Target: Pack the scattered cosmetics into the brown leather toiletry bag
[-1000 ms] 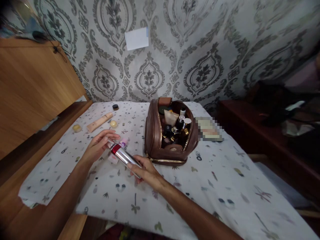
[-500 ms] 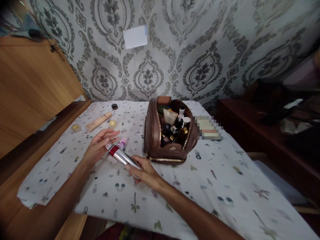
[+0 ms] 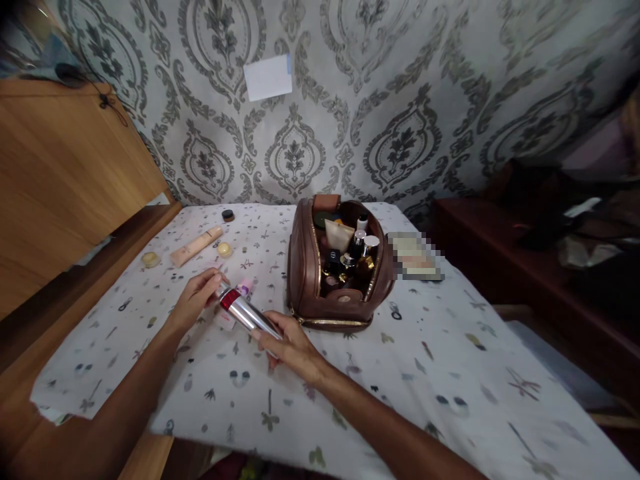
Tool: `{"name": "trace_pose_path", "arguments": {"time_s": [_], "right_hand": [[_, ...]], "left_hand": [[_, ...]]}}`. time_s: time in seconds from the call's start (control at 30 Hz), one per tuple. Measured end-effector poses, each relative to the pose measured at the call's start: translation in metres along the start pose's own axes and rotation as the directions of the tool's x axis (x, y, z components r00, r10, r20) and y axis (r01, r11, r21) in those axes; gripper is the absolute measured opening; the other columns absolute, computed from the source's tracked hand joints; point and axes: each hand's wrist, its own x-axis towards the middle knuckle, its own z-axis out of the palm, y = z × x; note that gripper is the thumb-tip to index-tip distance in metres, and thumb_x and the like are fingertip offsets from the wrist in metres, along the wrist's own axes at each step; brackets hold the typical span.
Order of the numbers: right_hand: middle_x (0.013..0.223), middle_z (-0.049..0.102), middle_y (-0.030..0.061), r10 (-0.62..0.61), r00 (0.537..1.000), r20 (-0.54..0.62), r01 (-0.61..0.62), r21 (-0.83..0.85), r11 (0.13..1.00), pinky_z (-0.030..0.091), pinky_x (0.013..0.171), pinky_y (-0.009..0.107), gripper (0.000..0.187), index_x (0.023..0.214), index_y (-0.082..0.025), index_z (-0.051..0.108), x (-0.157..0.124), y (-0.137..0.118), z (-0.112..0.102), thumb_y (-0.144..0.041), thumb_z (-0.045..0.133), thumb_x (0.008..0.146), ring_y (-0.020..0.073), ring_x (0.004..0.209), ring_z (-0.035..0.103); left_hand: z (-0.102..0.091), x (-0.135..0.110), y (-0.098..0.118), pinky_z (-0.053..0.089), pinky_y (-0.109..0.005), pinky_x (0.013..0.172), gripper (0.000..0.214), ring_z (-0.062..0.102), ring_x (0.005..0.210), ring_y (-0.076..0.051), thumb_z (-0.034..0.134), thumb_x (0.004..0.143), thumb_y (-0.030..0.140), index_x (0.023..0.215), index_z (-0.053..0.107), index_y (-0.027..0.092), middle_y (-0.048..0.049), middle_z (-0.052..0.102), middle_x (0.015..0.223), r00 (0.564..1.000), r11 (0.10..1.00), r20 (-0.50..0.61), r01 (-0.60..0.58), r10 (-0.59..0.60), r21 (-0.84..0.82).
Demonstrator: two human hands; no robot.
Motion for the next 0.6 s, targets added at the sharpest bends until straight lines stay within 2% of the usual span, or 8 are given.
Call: {"name": "trace_pose_path", "arguments": {"time_s": [0.07,0.13,0.23,0.3,0.4,0.5,0.6], "right_hand": [[0.069,0.055,-0.0037,0.011,1.000,-0.005,-0.011,0.002,1.000,0.038,0.044,0.021,0.058,0.101,-0.016,0.061,-0.001,-0.001,0.000,-0.065,0.070,0.072,0.0072,0.048,0.044],[0.069,0.055,-0.0036,0.011,1.000,-0.019,-0.011,0.003,1.000,0.037,0.045,0.021,0.057,0.100,-0.017,0.061,-0.001,-0.001,0.000,-0.065,0.069,0.073,0.0076,0.048,0.045],[0.070,0.056,-0.0032,-0.013,0.999,-0.030,0.013,0.001,1.000,0.036,0.045,0.021,0.054,0.098,-0.017,0.061,0.000,0.001,-0.001,-0.065,0.068,0.074,0.0076,0.048,0.046],[0.070,0.056,-0.0029,-0.025,0.999,-0.028,0.025,-0.004,1.000,0.037,0.045,0.021,0.053,0.097,-0.017,0.061,0.001,0.003,-0.001,-0.064,0.069,0.074,0.0078,0.048,0.047],[0.070,0.053,-0.0034,-0.038,0.999,-0.030,0.038,-0.009,0.999,0.039,0.046,0.022,0.055,0.098,-0.017,0.061,0.002,0.006,-0.001,-0.065,0.070,0.073,0.0085,0.051,0.046],[0.070,0.050,-0.0038,-0.052,0.998,-0.023,0.052,-0.015,0.999,0.041,0.046,0.022,0.056,0.099,-0.016,0.061,0.002,0.006,-0.001,-0.065,0.070,0.073,0.0086,0.052,0.046],[0.070,0.053,-0.0032,-0.051,0.998,-0.020,0.051,-0.021,0.999,0.040,0.046,0.022,0.055,0.100,-0.016,0.060,0.001,0.004,-0.001,-0.064,0.068,0.075,0.0080,0.050,0.045]], "left_hand": [[-0.004,0.000,0.003,0.032,-0.022,0.049,0.033,0.038,0.053,-0.010,0.058,0.089,0.051,0.086,0.062,0.018,0.0047,0.043,0.061,0.998,1.000,0.056,0.000,0.001,-0.024],[-0.008,0.000,0.006,0.036,-0.022,0.055,0.031,0.044,0.061,-0.011,0.063,0.086,0.047,0.097,0.065,0.019,0.0008,0.053,0.075,0.993,0.996,0.112,-0.031,0.040,-0.079],[-0.012,0.000,0.009,0.043,-0.024,0.064,0.044,0.054,0.078,-0.016,0.072,0.079,0.044,0.115,0.062,0.021,-0.0063,0.061,0.103,0.975,0.980,0.189,-0.079,0.115,-0.183],[-0.012,0.000,0.008,0.044,-0.025,0.065,0.051,0.056,0.081,-0.017,0.071,0.080,0.048,0.122,0.058,0.022,-0.0080,0.061,0.111,0.971,0.971,0.209,-0.068,0.117,-0.228],[-0.009,0.002,0.002,0.042,-0.023,0.057,0.047,0.053,0.069,-0.014,0.061,0.086,0.055,0.119,0.058,0.022,-0.0038,0.059,0.095,0.988,0.982,0.145,-0.026,0.053,-0.187],[-0.008,0.004,-0.002,0.032,-0.020,0.048,0.038,0.041,0.055,-0.010,0.062,0.086,0.055,0.099,0.063,0.019,0.0034,0.047,0.069,0.995,0.992,0.095,0.031,-0.019,-0.126],[-0.010,0.003,0.001,0.036,-0.021,0.053,0.034,0.044,0.061,-0.010,0.068,0.083,0.048,0.099,0.065,0.018,0.0012,0.051,0.076,0.991,0.986,0.136,0.005,0.018,-0.167]]}}
